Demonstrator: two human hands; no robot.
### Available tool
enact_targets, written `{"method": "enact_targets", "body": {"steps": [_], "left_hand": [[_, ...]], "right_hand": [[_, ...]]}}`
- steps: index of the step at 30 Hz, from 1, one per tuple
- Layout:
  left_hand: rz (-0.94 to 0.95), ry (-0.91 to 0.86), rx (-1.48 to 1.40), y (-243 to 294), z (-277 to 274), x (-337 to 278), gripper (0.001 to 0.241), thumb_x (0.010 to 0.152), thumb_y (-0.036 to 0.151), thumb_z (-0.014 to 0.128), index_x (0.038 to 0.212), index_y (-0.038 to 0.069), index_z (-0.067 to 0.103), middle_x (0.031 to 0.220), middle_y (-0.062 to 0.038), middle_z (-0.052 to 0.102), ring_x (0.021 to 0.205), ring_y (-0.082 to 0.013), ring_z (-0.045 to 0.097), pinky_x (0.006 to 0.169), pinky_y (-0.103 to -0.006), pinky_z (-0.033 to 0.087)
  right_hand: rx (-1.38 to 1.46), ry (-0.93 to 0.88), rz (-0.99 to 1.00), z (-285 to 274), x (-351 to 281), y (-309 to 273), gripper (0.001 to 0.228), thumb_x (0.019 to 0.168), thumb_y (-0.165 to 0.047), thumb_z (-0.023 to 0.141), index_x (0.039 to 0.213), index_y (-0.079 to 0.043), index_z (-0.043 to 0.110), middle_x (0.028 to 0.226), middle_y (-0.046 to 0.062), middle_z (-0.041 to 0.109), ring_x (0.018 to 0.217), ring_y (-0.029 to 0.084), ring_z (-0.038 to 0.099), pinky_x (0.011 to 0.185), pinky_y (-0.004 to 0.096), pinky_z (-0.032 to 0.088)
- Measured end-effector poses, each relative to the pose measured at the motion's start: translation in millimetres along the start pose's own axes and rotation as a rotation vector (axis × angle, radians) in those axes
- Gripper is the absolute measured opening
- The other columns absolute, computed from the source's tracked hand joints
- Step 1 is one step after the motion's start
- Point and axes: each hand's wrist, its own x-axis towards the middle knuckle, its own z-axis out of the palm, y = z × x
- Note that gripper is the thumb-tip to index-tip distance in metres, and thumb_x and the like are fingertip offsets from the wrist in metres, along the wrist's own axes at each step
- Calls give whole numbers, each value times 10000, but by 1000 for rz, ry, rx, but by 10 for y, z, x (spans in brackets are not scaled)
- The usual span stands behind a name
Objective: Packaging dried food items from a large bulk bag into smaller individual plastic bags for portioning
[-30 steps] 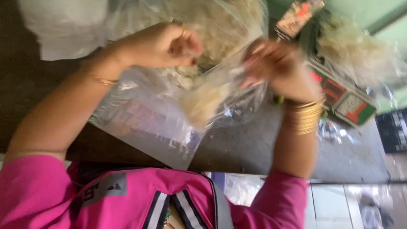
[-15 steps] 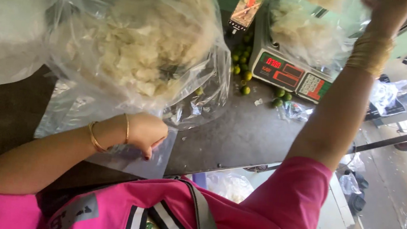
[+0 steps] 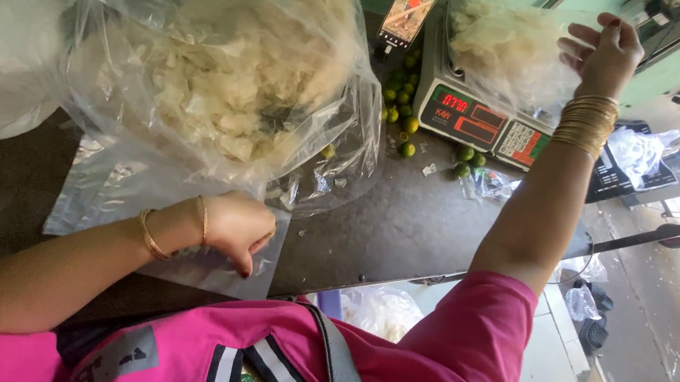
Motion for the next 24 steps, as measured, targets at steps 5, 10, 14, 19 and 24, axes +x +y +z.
{"method": "enact_targets", "body": {"steps": [5, 10, 14, 19, 24], "left_hand": [[14, 28, -18, 32, -3, -12, 252, 627, 493, 808, 657, 262, 710, 662, 47, 704, 686, -219, 688, 611, -404, 516], [-8, 69, 61, 171, -20, -30, 480, 620, 640, 799, 614, 179, 664, 674, -21, 698, 682, -269, 682, 584, -424, 501], [17, 67, -15, 111, 53, 48, 281, 650, 489, 817, 596, 237, 704, 607, 15, 670, 647, -236, 672, 556, -403, 501], [7, 31, -138, 58, -14, 9, 151, 700, 313, 755, 593, 222, 699, 581, 63, 665, 576, -176, 625, 587, -348, 478], [33, 16, -165, -44, -29, -17, 97, 821, 285, 710, 782, 225, 776, 806, 60, 770, 727, -207, 700, 655, -382, 518]], "right_hand": [[-234, -80, -31, -74, -63, 24, 419, 1025, -522, 523, 1115, -144, 681, 939, -26, 804, 700, 24, 794, 623, 131, 704], [-403, 55, -164, -96, 69, 133, 716, 910, -835, 461, 850, -171, 723, 759, -52, 744, 524, 8, 702, 462, 117, 584], [-517, 156, -268, -237, 249, 221, 714, 975, -786, 328, 763, -227, 717, 641, -101, 690, 409, 5, 611, 467, 123, 587], [-623, 635, -592, -505, 828, 604, 520, 1034, -604, 382, 720, -259, 611, 556, -148, 596, 421, -12, 468, 371, 197, 377], [-587, 584, -875, -354, 454, 191, 461, 1070, -422, 416, 722, -190, 611, 586, -61, 667, 469, 81, 597, 425, 296, 379]]}}
